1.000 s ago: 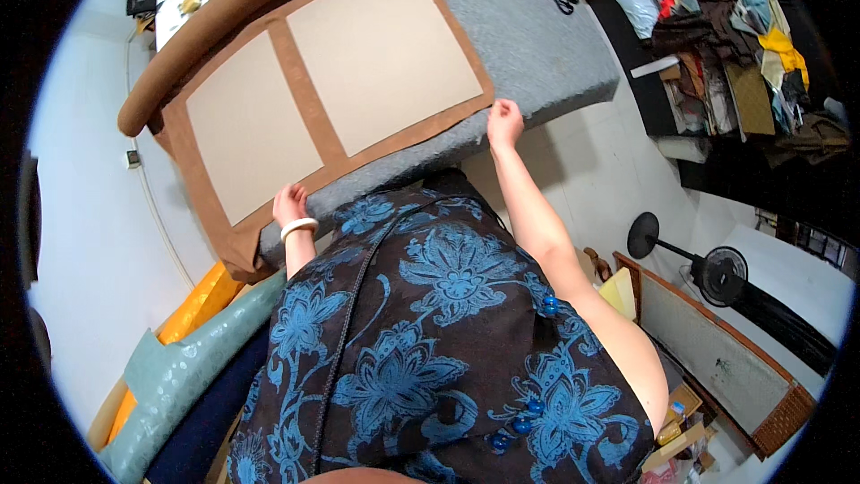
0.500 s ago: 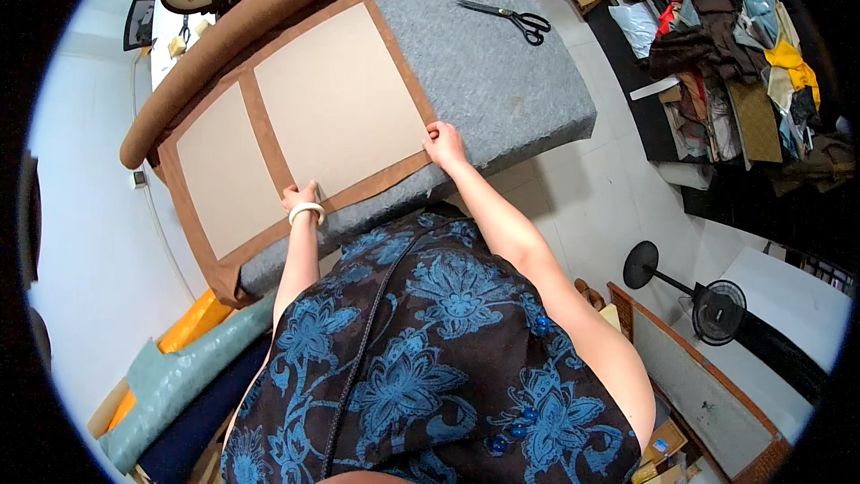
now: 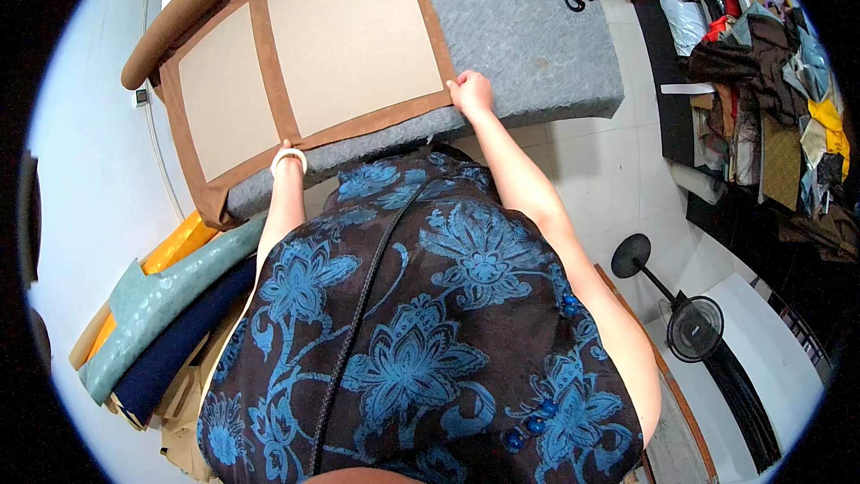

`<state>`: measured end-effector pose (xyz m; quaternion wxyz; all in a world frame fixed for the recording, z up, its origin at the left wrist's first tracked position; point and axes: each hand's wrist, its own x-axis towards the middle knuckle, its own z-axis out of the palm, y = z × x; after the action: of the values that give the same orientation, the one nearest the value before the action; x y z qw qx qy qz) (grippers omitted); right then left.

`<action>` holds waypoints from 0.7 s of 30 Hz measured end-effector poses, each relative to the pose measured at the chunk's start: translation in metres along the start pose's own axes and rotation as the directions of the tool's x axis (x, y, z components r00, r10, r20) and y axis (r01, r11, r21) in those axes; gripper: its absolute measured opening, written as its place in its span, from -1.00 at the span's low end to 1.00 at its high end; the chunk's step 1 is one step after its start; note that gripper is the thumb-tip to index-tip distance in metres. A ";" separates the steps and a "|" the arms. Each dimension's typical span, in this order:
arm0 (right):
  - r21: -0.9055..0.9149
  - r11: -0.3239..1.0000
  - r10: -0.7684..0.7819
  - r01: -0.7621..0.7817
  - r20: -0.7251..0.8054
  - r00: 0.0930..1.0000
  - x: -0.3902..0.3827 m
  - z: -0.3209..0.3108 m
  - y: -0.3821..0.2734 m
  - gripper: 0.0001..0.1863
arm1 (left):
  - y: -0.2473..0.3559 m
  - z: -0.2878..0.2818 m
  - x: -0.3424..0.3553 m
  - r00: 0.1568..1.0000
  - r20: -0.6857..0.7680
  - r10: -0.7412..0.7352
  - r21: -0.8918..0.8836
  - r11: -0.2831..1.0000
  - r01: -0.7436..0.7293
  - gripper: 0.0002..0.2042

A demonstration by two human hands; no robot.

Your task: The person uses scissors to cut a large piece of brown fabric laid out on a gray workbench. They trim the fabric along the edges of a rectangular cardboard template and then cut out a circular shape using a separate cardboard template. The person removes the cut pieces and adjusts the fabric roll during the process.

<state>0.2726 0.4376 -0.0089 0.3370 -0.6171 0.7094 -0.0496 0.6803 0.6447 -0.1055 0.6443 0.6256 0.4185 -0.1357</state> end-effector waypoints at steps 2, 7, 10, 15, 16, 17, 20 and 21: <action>0.010 1.000 0.001 0.000 -0.021 1.000 -0.004 -0.007 0.008 -0.70 | -0.001 -0.001 -0.007 0.999 0.033 0.015 0.155 0.988 -0.020 -0.88; 0.023 1.000 -0.003 0.005 -0.102 0.995 -0.010 -0.016 0.015 -0.72 | 0.001 0.001 -0.041 0.990 0.141 0.031 0.481 0.871 -0.096 -0.91; 0.028 0.978 -0.194 0.209 -0.263 0.945 -0.014 -0.024 0.013 -0.75 | -0.002 -0.004 -0.063 0.926 0.279 0.256 0.634 0.676 -0.377 -0.93; 0.058 0.945 -0.313 0.323 -0.138 0.940 0.005 -0.005 0.003 -0.78 | -0.007 0.008 -0.084 0.632 0.706 0.321 0.458 0.474 -0.752 -0.81; 0.057 0.977 -0.200 0.204 -0.061 0.978 0.008 -0.005 -0.001 -0.76 | -0.006 0.013 -0.093 0.642 0.721 0.260 0.503 0.440 -0.744 -0.78; 0.071 0.981 -0.174 0.179 -0.066 0.982 0.007 -0.008 -0.001 -0.77 | -0.006 0.018 -0.102 0.651 0.732 0.199 0.545 0.403 -0.735 -0.75; 0.116 0.983 -0.135 0.142 -0.063 0.989 0.008 -0.013 -0.006 -0.78 | -0.001 0.020 -0.097 0.673 0.729 0.123 0.580 0.411 -0.703 -0.75; 0.140 0.981 -0.130 0.136 -0.051 0.990 0.008 -0.014 -0.003 -0.78 | -0.001 0.019 -0.098 0.672 0.735 0.094 0.593 0.392 -0.703 -0.75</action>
<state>0.2672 0.4251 0.0003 0.3615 -0.6360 0.6681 -0.1357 0.6269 0.5927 -0.0396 0.3593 0.8633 -0.1049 -0.3386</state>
